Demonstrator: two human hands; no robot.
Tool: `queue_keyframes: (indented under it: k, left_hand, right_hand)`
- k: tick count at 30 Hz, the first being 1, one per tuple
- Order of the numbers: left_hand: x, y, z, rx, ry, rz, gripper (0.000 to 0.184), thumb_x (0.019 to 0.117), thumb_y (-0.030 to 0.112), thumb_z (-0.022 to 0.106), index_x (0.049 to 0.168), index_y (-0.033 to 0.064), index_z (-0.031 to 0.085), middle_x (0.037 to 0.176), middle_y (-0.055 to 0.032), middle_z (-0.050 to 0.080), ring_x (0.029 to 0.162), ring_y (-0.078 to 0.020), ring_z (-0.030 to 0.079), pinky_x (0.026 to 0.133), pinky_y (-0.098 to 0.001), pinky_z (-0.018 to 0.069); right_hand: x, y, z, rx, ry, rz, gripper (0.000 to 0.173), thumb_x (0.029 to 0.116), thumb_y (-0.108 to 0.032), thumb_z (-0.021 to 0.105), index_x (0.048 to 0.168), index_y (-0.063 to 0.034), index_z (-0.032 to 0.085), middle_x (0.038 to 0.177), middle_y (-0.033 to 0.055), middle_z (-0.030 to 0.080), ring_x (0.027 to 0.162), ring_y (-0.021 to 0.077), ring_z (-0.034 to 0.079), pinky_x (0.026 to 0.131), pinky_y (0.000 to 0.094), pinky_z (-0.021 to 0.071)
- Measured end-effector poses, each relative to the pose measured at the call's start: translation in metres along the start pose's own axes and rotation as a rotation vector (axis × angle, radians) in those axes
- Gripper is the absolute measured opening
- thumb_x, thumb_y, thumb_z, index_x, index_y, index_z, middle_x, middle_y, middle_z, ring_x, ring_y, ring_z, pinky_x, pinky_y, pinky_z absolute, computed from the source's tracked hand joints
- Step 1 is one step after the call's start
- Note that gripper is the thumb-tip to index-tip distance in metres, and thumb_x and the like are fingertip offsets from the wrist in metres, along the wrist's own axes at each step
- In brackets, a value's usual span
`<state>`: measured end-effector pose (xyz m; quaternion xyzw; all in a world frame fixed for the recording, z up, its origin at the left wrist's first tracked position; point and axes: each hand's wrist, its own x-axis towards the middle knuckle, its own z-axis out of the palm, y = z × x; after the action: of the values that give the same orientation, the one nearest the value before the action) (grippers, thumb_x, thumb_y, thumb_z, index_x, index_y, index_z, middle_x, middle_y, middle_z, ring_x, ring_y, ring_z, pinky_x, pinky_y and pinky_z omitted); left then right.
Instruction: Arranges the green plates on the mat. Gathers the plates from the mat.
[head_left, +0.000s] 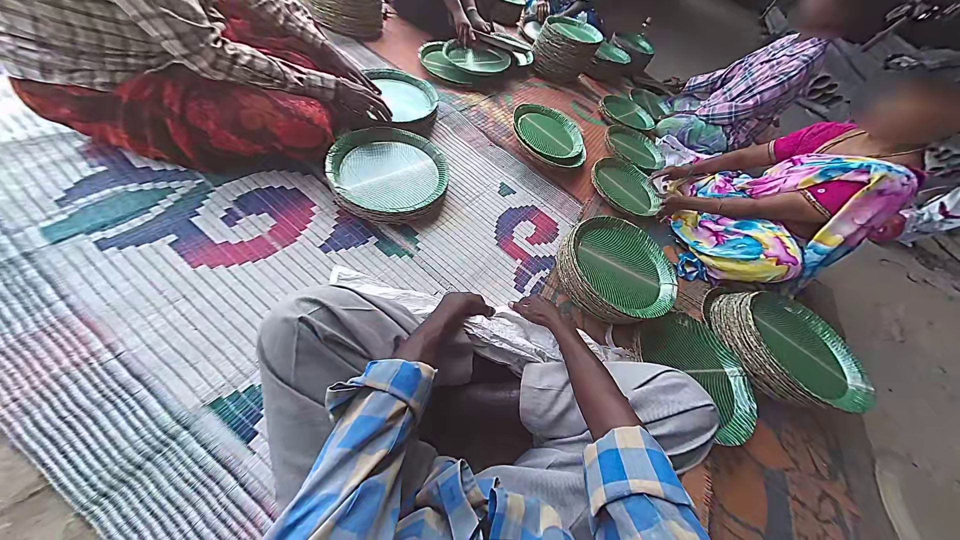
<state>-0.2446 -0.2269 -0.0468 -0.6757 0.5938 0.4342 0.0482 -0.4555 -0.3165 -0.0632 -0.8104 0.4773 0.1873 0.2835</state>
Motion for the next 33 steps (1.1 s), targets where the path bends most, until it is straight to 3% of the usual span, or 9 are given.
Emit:
queue_keyframes:
  k: [5, 8, 12, 17, 24, 30, 33]
  left_hand:
    - [0.004, 0.003, 0.001, 0.059, -0.014, -0.011, 0.065, 0.1006, 0.063, 0.048, 0.13, 0.0093, 0.068, 0.138, -0.0185, 0.065, 0.134, -0.0384, 0.057, 0.107, -0.0695, 0.0409]
    - [0.002, 0.004, 0.002, 0.089, 0.029, 0.023, 0.064, 0.1028, 0.058, 0.047, 0.129, 0.0038, 0.067, 0.139, -0.0216, 0.063, 0.135, -0.0399, 0.056, 0.106, -0.0687, 0.0422]
    - [-0.017, 0.012, 0.001, 0.169, 0.091, 0.096, 0.058, 0.1054, 0.049, 0.049, 0.126, -0.0023, 0.067, 0.136, -0.0244, 0.064, 0.134, -0.0405, 0.055, 0.11, -0.063, 0.0408]
    - [-0.033, 0.028, -0.004, 0.237, 0.093, 0.107, 0.054, 0.1051, 0.045, 0.052, 0.126, -0.0025, 0.066, 0.137, -0.024, 0.063, 0.135, -0.0402, 0.054, 0.112, -0.0618, 0.0388]
    - [-0.025, 0.04, -0.004, 0.237, 0.105, 0.09, 0.054, 0.1022, 0.046, 0.056, 0.122, -0.003, 0.068, 0.134, -0.025, 0.064, 0.132, -0.0415, 0.057, 0.108, -0.0642, 0.0413]
    - [-0.018, 0.028, 0.0, 0.184, 0.087, 0.114, 0.054, 0.1019, 0.048, 0.056, 0.124, -0.0005, 0.068, 0.134, -0.0239, 0.065, 0.132, -0.0411, 0.057, 0.109, -0.0635, 0.0414]
    - [-0.029, 0.016, 0.002, 0.111, 0.091, 0.163, 0.054, 0.1046, 0.046, 0.052, 0.124, -0.0017, 0.068, 0.134, -0.0239, 0.064, 0.134, -0.0405, 0.056, 0.111, -0.0623, 0.0405]
  right_hand:
    - [0.0, 0.003, 0.004, 0.014, 0.036, 0.005, 0.063, 0.1079, -0.055, 0.039, 0.13, -0.0033, 0.067, 0.134, 0.024, 0.064, 0.131, 0.0388, 0.058, 0.11, 0.0605, 0.042]
    - [0.0, 0.002, 0.002, -0.015, 0.072, 0.004, 0.061, 0.1084, -0.054, 0.038, 0.131, -0.0035, 0.066, 0.137, 0.0249, 0.061, 0.132, 0.0398, 0.057, 0.109, 0.0622, 0.0414]
    - [-0.009, -0.007, -0.005, -0.026, 0.111, 0.0, 0.058, 0.1082, -0.05, 0.042, 0.141, -0.006, 0.06, 0.148, 0.0235, 0.053, 0.14, 0.0396, 0.049, 0.115, 0.0623, 0.0357]
    - [-0.023, -0.013, -0.019, -0.039, 0.146, -0.045, 0.053, 0.1072, -0.046, 0.048, 0.136, -0.0039, 0.064, 0.143, 0.0246, 0.056, 0.134, 0.0389, 0.054, 0.112, 0.0586, 0.0412]
    - [-0.028, -0.021, -0.058, -0.08, 0.085, -0.047, 0.051, 0.1083, -0.039, 0.048, 0.14, 0.0, 0.059, 0.143, 0.0264, 0.057, 0.137, 0.0393, 0.053, 0.115, 0.0573, 0.0377]
    - [-0.043, -0.03, -0.062, -0.056, 0.097, -0.255, 0.045, 0.1077, -0.03, 0.052, 0.136, 0.0028, 0.061, 0.132, 0.0252, 0.064, 0.126, 0.0362, 0.061, 0.113, 0.051, 0.0419]
    - [-0.047, -0.019, -0.069, -0.011, 0.28, -0.3, 0.037, 0.1055, -0.026, 0.056, 0.127, 0.0015, 0.068, 0.121, 0.0235, 0.069, 0.11, 0.0349, 0.067, 0.103, 0.0504, 0.0488]
